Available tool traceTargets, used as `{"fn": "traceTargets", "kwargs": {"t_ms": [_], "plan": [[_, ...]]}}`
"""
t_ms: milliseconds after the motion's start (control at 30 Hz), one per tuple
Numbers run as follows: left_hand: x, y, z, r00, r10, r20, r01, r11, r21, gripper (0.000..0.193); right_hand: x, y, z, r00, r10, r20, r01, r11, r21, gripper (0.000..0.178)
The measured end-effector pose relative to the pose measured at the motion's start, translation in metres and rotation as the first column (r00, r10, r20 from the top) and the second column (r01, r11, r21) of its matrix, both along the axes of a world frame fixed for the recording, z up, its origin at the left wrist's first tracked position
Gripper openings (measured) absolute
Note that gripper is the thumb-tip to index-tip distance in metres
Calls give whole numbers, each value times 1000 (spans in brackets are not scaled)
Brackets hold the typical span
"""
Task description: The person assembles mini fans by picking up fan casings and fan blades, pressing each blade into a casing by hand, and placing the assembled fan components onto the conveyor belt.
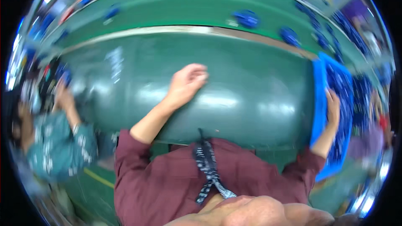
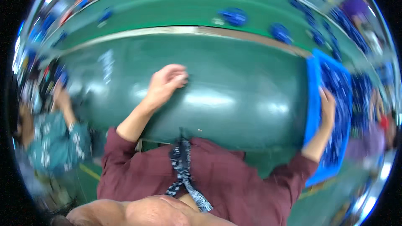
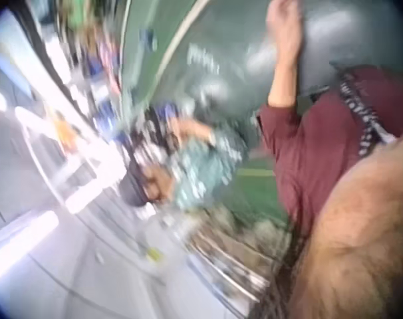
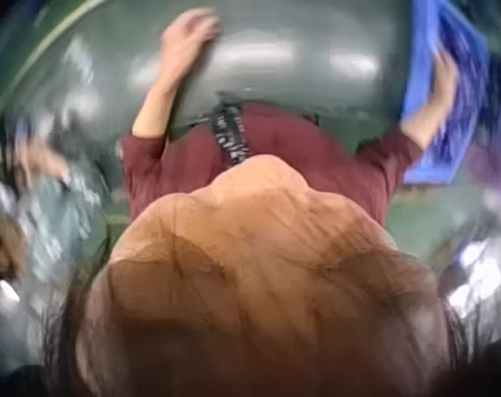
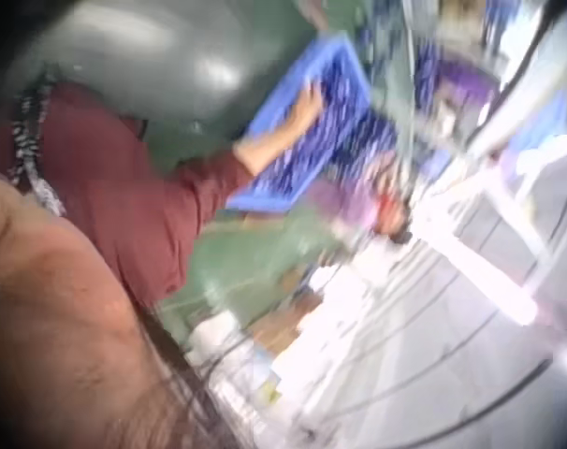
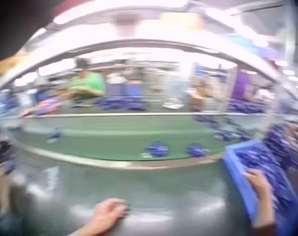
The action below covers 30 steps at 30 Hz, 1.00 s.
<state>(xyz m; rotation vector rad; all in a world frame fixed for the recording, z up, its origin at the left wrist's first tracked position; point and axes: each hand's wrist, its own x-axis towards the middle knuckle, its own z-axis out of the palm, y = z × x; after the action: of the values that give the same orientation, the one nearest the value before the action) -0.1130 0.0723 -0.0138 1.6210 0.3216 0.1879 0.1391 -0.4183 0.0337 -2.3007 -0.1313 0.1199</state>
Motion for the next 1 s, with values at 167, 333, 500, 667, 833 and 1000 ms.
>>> {"fn": "traceTargets", "kwargs": {"t_ms": [167,333,500,667,833,1000], "plan": [[31,97,38,994,97,54,-110,846,522,41,2,-42,-29,997,-54,49,56,998,-35,33],[57,284,6,794,585,163,-400,302,865,52,1,-40,-45,928,-94,361,198,944,-263,27],[64,394,-12,713,666,218,-258,-39,965,41,-65,14,1,679,-131,723,439,861,-256,21],[78,456,-22,719,695,15,-82,63,995,28,-106,161,-23,891,129,436,-48,980,-192,14],[68,488,-47,791,611,33,210,-321,924,28,-131,236,-40,698,568,436,-411,817,-405,34],[59,461,-37,803,596,17,236,-344,909,25,-138,229,-25,737,548,395,-466,836,-290,43]]}}
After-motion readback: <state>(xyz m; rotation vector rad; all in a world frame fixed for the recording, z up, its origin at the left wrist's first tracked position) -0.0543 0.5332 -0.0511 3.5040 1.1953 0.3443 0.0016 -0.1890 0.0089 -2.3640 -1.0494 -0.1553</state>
